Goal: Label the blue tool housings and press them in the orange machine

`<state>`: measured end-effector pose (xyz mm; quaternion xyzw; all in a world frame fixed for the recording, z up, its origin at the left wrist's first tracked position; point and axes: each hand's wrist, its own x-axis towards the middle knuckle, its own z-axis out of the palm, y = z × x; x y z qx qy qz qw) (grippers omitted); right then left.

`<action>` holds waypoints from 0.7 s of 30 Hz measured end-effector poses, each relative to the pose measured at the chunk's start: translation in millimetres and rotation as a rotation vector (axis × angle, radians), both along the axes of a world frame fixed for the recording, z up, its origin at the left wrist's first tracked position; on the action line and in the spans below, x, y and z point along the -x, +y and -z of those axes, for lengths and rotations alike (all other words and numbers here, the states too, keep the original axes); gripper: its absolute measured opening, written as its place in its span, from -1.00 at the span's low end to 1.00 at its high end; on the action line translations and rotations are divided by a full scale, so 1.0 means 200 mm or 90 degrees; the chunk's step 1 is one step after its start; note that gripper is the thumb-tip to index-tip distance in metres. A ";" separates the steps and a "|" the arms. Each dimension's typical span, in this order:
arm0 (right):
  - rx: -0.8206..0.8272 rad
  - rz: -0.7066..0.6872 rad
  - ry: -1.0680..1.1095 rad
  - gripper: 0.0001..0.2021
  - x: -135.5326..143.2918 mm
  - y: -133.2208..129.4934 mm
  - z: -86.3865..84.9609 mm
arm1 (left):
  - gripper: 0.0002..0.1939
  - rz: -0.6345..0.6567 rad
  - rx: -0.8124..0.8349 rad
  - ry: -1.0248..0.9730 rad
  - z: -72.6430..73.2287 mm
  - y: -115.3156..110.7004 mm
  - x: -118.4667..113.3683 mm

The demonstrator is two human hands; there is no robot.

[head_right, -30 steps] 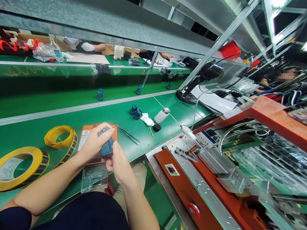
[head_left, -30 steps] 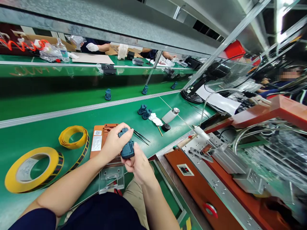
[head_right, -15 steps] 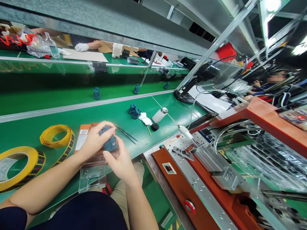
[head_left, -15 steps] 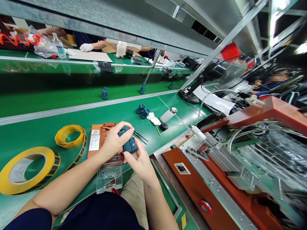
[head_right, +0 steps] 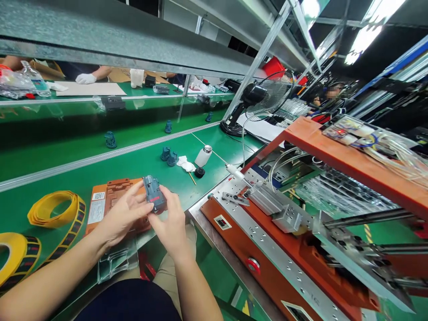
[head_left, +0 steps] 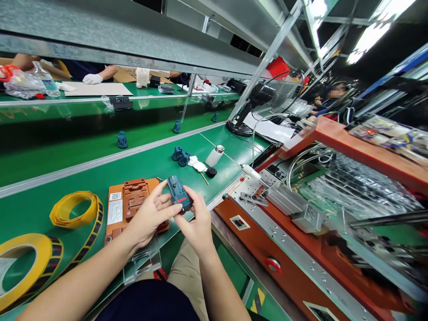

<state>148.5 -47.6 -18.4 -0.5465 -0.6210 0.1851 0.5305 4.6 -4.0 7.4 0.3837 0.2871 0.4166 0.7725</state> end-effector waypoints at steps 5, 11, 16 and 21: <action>-0.080 -0.004 -0.083 -0.38 -0.01 -0.02 0.02 | -0.03 -0.016 0.030 -0.011 -0.02 -0.04 -0.04; -0.141 0.012 -0.179 -0.33 -0.01 -0.04 0.06 | -0.17 -0.031 -0.002 -0.004 0.00 -0.06 -0.04; -0.121 -0.007 -0.260 -0.36 -0.04 -0.10 0.11 | -0.32 -0.026 0.039 0.080 0.01 -0.11 -0.08; -0.095 0.025 -0.254 -0.29 -0.28 -0.24 0.15 | -0.47 0.044 0.160 0.174 0.04 -0.11 -0.19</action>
